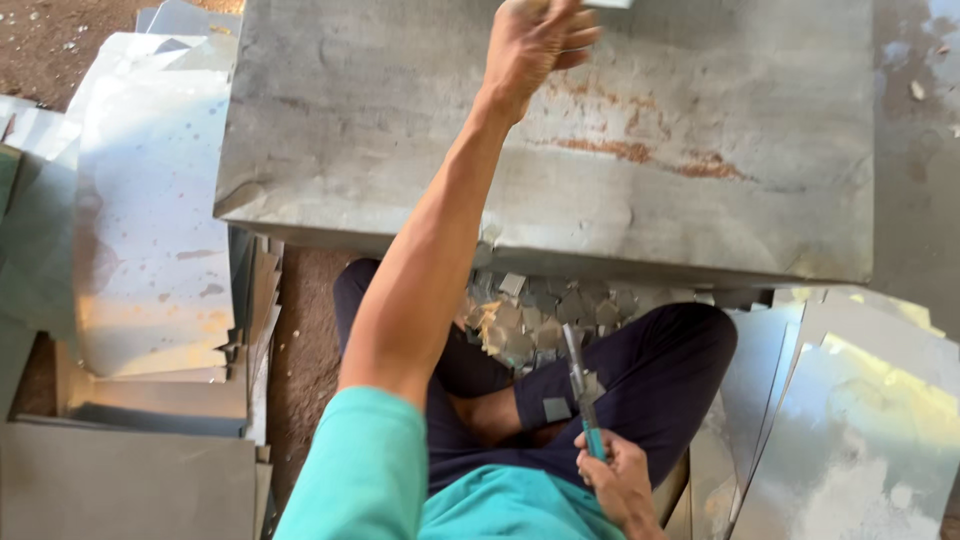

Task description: The person sits cross-legged on the ground and uses tin snips to cut a large metal sheet. They repeatedly trim the edges of the sheet, removing small strips of metal and occasionally adjusting the sheet's position on their lap.

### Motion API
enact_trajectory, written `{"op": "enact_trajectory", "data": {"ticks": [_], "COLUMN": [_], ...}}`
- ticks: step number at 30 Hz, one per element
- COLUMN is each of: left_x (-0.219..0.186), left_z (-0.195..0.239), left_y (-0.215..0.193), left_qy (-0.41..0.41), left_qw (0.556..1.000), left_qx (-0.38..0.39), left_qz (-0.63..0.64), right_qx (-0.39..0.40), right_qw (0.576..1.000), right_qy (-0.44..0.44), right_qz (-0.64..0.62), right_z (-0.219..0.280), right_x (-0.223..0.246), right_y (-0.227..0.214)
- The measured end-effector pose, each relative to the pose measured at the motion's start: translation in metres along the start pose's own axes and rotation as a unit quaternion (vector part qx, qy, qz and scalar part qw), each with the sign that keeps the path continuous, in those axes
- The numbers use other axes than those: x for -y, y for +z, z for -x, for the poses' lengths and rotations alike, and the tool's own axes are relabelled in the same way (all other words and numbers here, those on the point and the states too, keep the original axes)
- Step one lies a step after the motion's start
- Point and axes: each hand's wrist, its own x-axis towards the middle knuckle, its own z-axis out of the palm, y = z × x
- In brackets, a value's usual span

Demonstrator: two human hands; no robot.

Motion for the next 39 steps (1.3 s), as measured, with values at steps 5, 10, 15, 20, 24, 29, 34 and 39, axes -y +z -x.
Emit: {"op": "enact_trajectory", "data": {"ticks": [5,10,15,20,24,29,34,39], "left_x": [-0.060,-0.092,-0.024,-0.002,0.016,0.008,-0.026,-0.051], "left_z": [0.060,0.222,0.411,0.552,0.584,0.581,0.587,0.592], "left_y": [0.020,0.002,-0.062,-0.165,-0.226,-0.242,-0.228,-0.217], "left_qy": [0.115,-0.017,-0.249,-0.099,-0.065,0.034,-0.003,0.013], "left_qw": [0.986,0.989,0.888,0.738,0.564,0.464,0.468,0.478], "left_qx": [0.059,-0.143,-0.380,-0.578,-0.692,-0.722,-0.725,-0.731], "left_qz": [-0.107,-0.027,0.070,0.334,0.446,0.512,0.505,0.487], "right_qx": [-0.064,-0.085,-0.068,-0.045,-0.025,-0.032,-0.015,0.150], "right_qw": [0.967,0.899,0.809,0.799,0.754,0.709,0.772,0.783], "right_qy": [0.030,-0.126,-0.235,-0.267,-0.346,-0.436,-0.445,-0.449], "right_qz": [0.245,0.410,0.535,0.537,0.558,0.553,0.453,0.404], "right_z": [0.002,-0.016,-0.066,-0.098,-0.100,-0.104,-0.070,-0.027], "right_x": [0.025,0.073,0.087,0.078,0.079,0.095,0.106,0.116], "right_y": [0.007,0.014,0.025,0.030,0.029,0.043,0.077,0.140]}}
